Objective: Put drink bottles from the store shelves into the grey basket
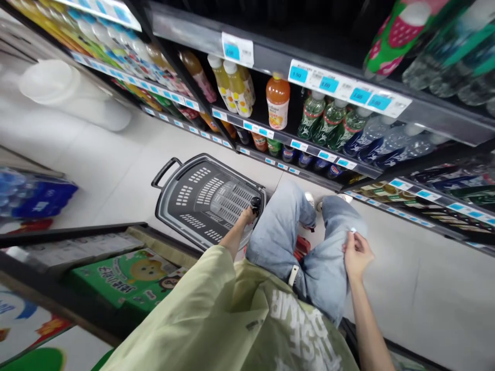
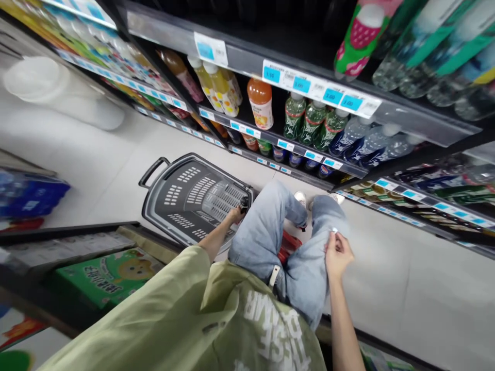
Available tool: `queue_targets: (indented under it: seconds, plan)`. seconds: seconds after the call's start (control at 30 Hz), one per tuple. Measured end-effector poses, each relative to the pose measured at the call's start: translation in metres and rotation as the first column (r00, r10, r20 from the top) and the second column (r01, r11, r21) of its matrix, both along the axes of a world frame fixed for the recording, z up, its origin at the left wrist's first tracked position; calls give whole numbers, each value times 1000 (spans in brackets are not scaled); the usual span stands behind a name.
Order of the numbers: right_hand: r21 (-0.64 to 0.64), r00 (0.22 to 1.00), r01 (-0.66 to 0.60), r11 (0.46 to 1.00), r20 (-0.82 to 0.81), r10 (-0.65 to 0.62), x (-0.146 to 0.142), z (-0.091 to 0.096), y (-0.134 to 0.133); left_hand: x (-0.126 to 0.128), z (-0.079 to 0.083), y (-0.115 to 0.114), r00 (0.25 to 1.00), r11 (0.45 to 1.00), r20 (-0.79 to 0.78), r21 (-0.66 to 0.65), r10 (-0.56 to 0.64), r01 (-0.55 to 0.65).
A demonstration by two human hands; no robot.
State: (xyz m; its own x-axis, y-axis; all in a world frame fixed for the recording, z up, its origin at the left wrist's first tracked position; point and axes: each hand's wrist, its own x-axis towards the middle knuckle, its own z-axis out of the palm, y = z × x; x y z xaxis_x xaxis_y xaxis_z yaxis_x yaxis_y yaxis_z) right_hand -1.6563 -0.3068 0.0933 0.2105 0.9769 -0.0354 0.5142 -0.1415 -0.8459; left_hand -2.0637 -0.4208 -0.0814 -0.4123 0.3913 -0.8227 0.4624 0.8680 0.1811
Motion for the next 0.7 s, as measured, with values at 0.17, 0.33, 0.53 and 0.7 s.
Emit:
queue_targets:
  seconds: [0.17, 0.33, 0.53, 0.7]
  plan:
    - [-8, 995, -36, 999, -97, 35, -2, -9, 1, -5, 32, -1, 993, 993, -53, -63, -103, 100]
    - [48, 990, -92, 995, -105, 97, -3, -22, 2, -31, 75, 1, 971, 989, -188, -47, -145, 139]
    - [51, 984, -121, 991, -124, 127, -9, -27, 2, -88, 153, 33, 870, 975, -476, 100, -130, 200]
    - [62, 971, -103, 993, -212, 114, -13, -30, 7, -133, 239, 88, 767, 925, -641, 271, -33, 266]
